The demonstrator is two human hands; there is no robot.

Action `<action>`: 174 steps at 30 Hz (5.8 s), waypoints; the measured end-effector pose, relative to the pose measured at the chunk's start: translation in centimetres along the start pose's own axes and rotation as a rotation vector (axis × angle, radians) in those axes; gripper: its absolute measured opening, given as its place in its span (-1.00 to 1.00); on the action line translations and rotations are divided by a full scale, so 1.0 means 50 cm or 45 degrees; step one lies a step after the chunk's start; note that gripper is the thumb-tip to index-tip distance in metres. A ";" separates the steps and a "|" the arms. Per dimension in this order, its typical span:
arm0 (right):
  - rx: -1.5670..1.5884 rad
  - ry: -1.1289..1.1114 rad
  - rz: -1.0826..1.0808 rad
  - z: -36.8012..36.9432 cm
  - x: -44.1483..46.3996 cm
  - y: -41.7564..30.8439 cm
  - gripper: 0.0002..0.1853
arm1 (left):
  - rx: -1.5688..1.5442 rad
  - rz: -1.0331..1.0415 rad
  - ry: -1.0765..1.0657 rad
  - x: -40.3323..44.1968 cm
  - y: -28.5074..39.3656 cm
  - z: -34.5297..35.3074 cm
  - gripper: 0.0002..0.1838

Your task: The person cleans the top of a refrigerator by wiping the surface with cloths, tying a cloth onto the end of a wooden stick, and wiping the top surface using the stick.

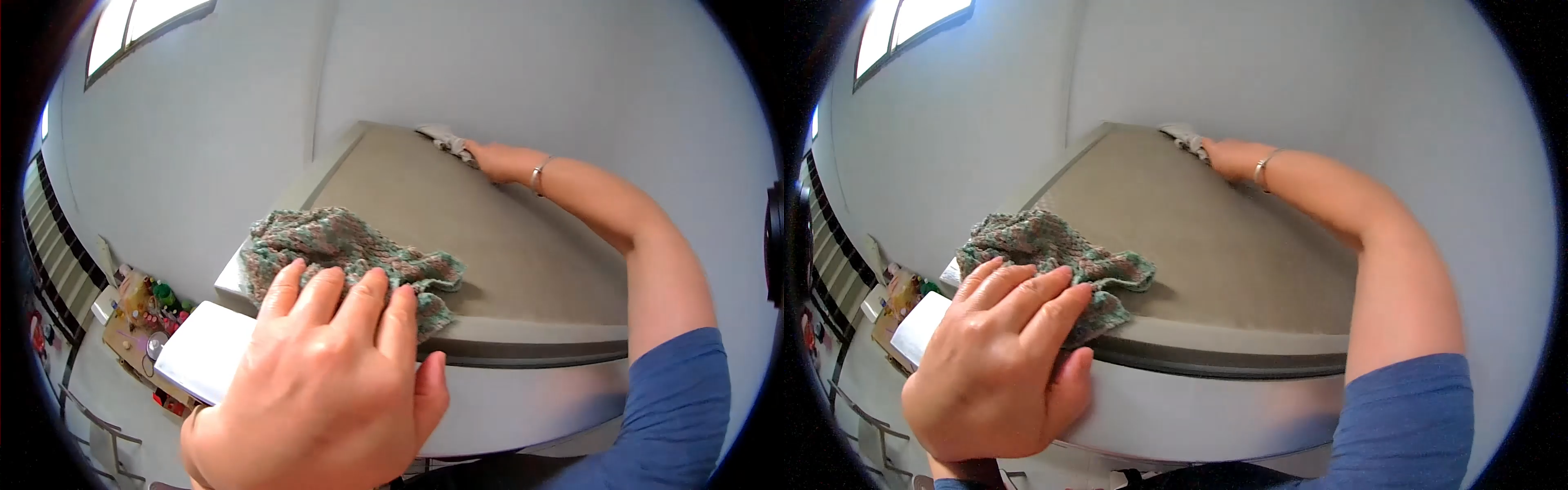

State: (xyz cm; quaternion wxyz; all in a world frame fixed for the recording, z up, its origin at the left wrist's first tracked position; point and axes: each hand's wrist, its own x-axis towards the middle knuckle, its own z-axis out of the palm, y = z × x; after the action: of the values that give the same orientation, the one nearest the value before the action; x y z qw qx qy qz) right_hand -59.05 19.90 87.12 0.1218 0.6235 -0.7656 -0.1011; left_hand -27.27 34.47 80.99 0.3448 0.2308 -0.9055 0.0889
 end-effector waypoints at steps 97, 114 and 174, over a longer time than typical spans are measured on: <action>0.228 0.321 -0.545 -0.035 0.386 -0.049 -0.54 | -0.049 0.005 0.151 0.160 -0.175 0.020 -0.76; -0.050 -0.096 -0.355 -0.091 0.258 -0.152 -0.23 | -0.090 -0.032 0.099 0.164 -0.246 0.055 -0.71; -0.125 0.064 -0.346 -0.113 0.310 -0.133 -0.35 | -0.078 -0.022 0.194 0.169 -0.199 0.014 -0.78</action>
State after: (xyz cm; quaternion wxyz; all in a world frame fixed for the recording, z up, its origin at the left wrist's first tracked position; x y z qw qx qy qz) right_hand -54.08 3.37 91.38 0.1563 0.7170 -0.6651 -0.1383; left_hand -28.46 22.50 86.12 0.4202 0.2205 -0.8770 0.0756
